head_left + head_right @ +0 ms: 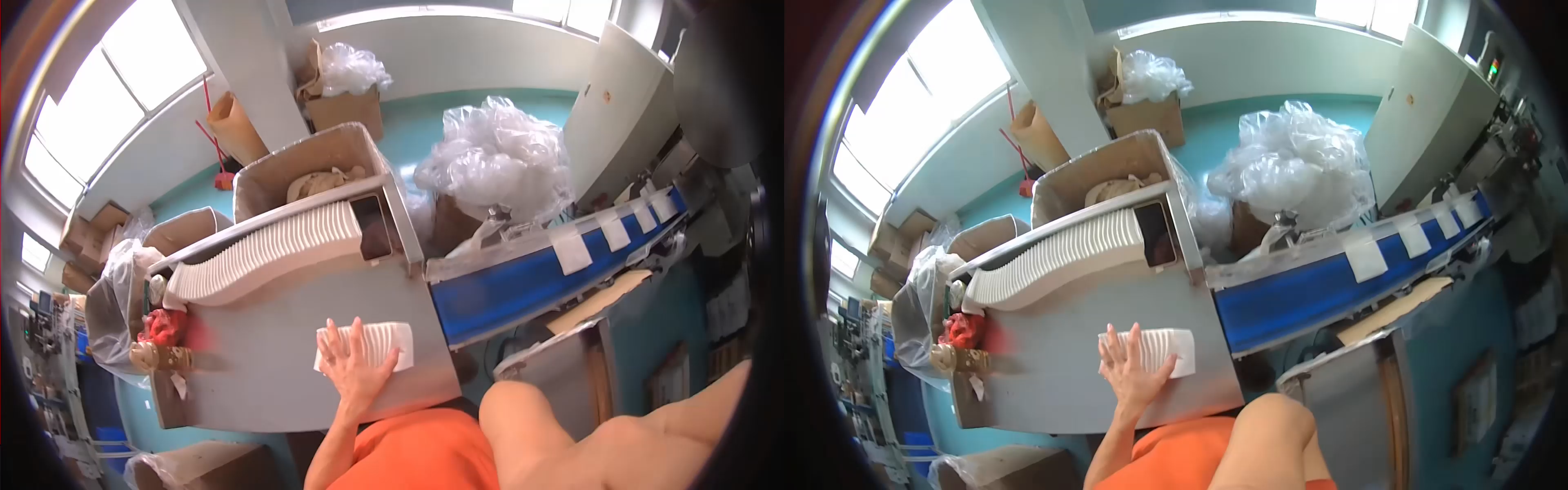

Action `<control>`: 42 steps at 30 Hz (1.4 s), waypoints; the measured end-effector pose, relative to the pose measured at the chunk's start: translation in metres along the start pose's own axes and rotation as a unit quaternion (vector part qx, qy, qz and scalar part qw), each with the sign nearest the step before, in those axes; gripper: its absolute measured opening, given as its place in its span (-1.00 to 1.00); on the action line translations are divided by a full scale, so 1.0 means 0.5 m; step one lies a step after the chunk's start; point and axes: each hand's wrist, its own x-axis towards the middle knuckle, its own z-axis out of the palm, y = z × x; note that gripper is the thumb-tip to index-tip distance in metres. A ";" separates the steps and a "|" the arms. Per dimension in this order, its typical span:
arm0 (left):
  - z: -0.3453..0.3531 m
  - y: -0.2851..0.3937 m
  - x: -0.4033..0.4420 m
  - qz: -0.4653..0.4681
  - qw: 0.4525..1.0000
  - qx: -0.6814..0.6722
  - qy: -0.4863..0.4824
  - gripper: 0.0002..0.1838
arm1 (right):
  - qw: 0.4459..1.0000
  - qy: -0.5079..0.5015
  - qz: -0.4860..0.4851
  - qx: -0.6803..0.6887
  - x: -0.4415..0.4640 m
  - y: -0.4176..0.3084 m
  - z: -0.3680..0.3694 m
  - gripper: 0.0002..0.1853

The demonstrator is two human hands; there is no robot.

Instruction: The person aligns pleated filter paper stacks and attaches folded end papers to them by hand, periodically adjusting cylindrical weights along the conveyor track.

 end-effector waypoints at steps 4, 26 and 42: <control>-0.027 0.002 0.002 -0.014 0.999 -0.019 -0.036 -0.04 | 1.000 -0.008 0.000 -0.018 0.014 -0.003 0.004 -0.69; -0.032 -0.004 0.038 0.005 1.000 -0.025 0.011 -0.05 | 0.999 0.002 -0.033 0.024 0.008 0.005 0.036 -0.70; -0.021 -0.001 0.022 -0.013 1.000 -0.008 0.001 -0.03 | 0.928 0.129 0.119 -0.330 -0.165 0.077 0.012 -0.95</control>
